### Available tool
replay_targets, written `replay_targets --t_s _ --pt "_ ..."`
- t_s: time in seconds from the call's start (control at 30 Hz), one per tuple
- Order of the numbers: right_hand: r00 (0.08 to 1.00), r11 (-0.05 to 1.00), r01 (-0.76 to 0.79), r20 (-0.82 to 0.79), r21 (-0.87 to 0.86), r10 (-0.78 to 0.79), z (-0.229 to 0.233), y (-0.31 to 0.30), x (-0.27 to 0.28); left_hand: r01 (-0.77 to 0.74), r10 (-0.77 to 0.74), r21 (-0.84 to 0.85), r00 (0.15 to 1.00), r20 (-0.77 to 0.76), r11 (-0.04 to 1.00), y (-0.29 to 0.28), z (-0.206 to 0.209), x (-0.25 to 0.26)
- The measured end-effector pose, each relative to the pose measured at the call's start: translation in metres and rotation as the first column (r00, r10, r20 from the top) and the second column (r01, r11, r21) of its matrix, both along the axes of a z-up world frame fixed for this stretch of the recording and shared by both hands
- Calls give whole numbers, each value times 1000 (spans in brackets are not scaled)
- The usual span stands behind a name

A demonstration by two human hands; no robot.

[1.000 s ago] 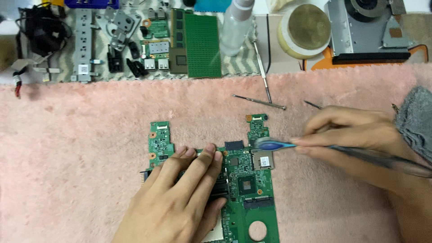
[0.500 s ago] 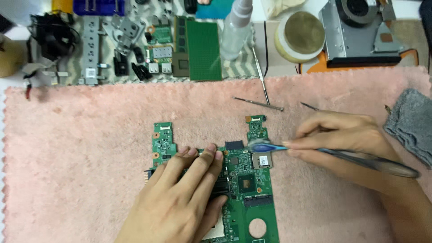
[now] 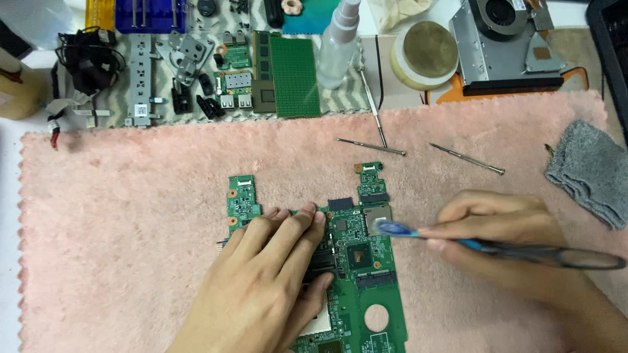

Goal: The person cleans a laptop motherboard using a toothbrush and a spray bottle. They scrub various areas of the board, flip it over, and apply liquid before continuing to scrub.

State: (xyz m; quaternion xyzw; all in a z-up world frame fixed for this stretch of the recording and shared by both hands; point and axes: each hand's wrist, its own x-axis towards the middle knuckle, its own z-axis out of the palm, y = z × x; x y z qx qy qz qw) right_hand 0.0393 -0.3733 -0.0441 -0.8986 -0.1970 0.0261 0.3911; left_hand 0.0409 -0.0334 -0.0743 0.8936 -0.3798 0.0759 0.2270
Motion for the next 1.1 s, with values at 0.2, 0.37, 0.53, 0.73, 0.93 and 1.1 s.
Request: replay_targets --t_s 0.2,0.37,0.53,0.73,0.93,1.1 --pt "994 997 24 107 79 -33 -7 13 2 11 -12 15 1000 29 1000 -1 0 3" --pt "992 996 70 100 52 -75 -2 16 3 4 -4 20 1000 21 1000 1 2 2" --pt "999 998 17 43 59 -20 5 16 -1 6 -6 -4 1000 12 1000 1 4 2" --pt "993 998 -4 114 -67 11 -2 27 -6 -45 35 -61 987 -159 997 4 15 4" --pt "983 980 154 124 -125 -138 -10 47 -14 -65 23 -171 971 -237 983 8 14 9" --pt "959 926 264 -25 -270 -281 15 66 -32 -86 32 -205 966 -256 975 9 14 11"
